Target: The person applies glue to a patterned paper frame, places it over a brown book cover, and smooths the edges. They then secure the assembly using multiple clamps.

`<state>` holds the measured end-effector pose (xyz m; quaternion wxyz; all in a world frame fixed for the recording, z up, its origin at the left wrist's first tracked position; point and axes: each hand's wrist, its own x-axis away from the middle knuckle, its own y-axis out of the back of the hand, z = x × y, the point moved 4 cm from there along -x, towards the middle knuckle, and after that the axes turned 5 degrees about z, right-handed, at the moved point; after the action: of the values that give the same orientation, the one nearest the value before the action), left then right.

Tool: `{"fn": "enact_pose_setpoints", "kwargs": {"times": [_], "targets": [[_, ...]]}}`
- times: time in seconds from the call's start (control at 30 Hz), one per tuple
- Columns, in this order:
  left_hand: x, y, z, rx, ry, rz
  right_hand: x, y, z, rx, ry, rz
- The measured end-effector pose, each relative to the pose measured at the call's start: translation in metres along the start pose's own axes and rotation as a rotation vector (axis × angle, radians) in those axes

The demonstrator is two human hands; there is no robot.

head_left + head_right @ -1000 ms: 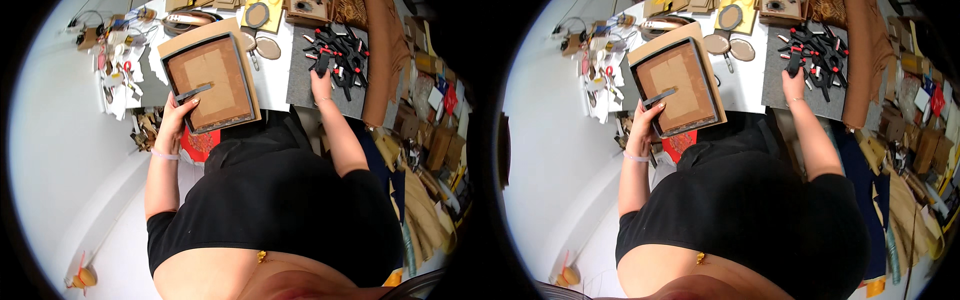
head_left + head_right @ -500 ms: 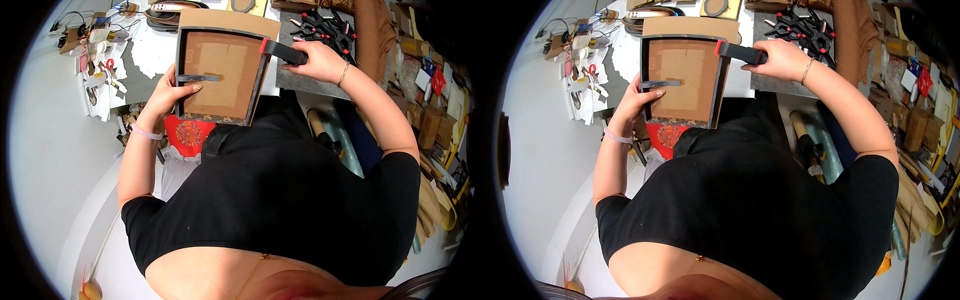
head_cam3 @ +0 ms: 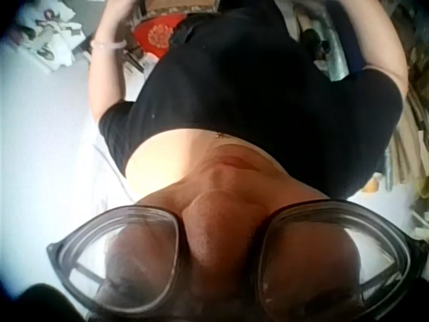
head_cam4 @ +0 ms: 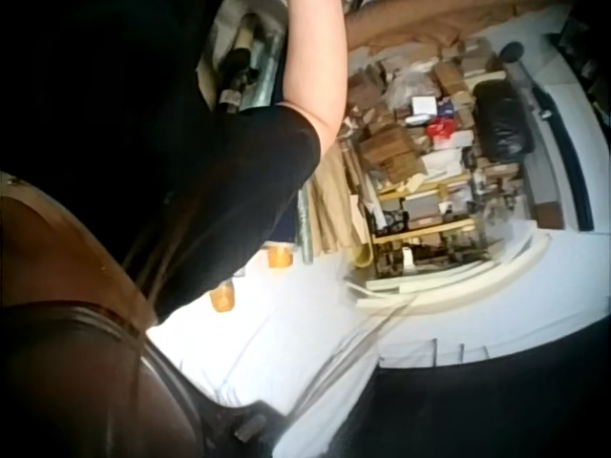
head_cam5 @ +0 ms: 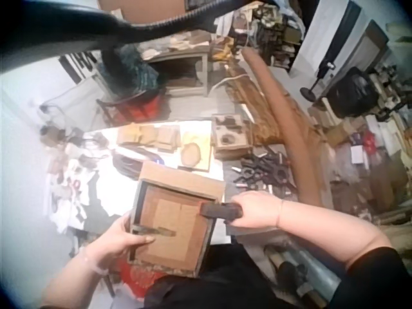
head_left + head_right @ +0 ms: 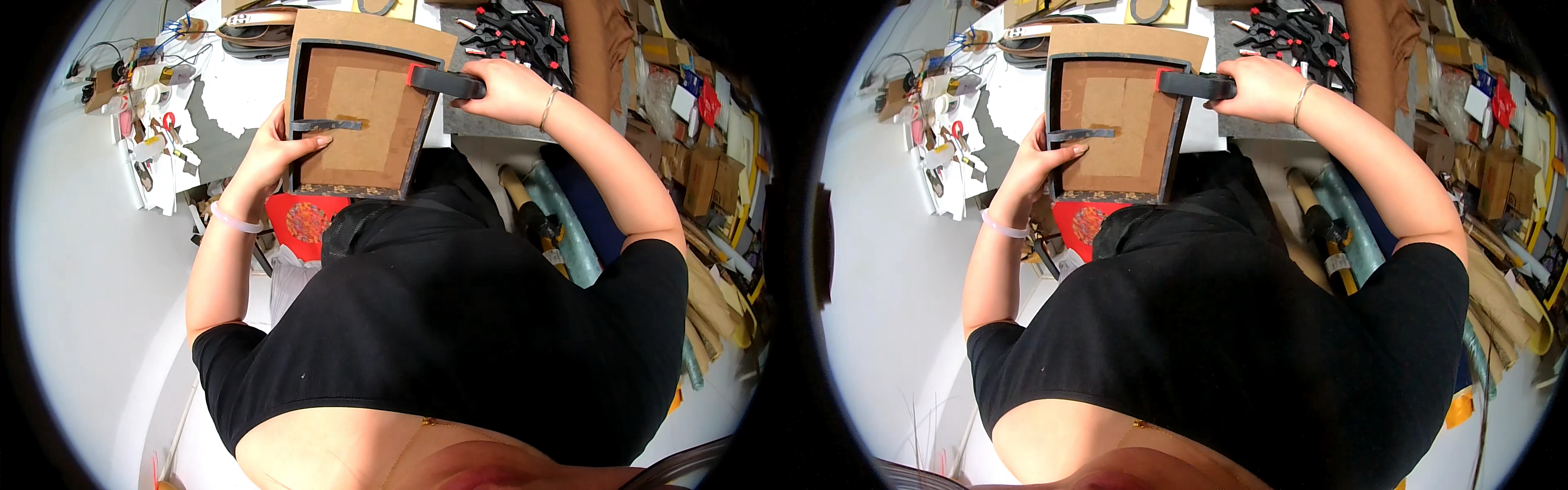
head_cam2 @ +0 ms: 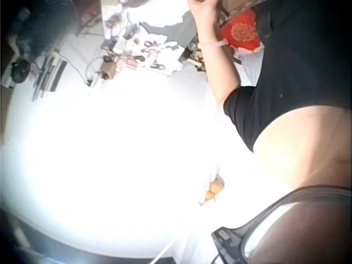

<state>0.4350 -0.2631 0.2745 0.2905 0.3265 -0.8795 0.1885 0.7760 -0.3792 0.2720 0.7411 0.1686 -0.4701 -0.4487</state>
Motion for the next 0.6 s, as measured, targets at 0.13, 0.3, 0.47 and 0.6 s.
{"fn": "enact_pose_setpoints", "kwargs": {"times": [0.13, 0.3, 0.47, 0.6], "targets": [[0.002, -0.002, -0.004, -0.051, 0.002, -0.003, 0.005, -0.001, 0.001, 0.009, 0.004, -0.043], [0.003, -0.003, -0.006, -0.039, 0.004, -0.002, 0.009, 0.000, -0.008, 0.090, 0.001, -0.107], [0.006, -0.002, -0.008, -0.057, -0.006, 0.008, 0.011, -0.003, -0.004, 0.081, 0.004, -0.124], [0.008, 0.001, -0.008, -0.042, -0.014, 0.003, 0.013, -0.002, 0.003, 0.044, -0.014, -0.095]]}}
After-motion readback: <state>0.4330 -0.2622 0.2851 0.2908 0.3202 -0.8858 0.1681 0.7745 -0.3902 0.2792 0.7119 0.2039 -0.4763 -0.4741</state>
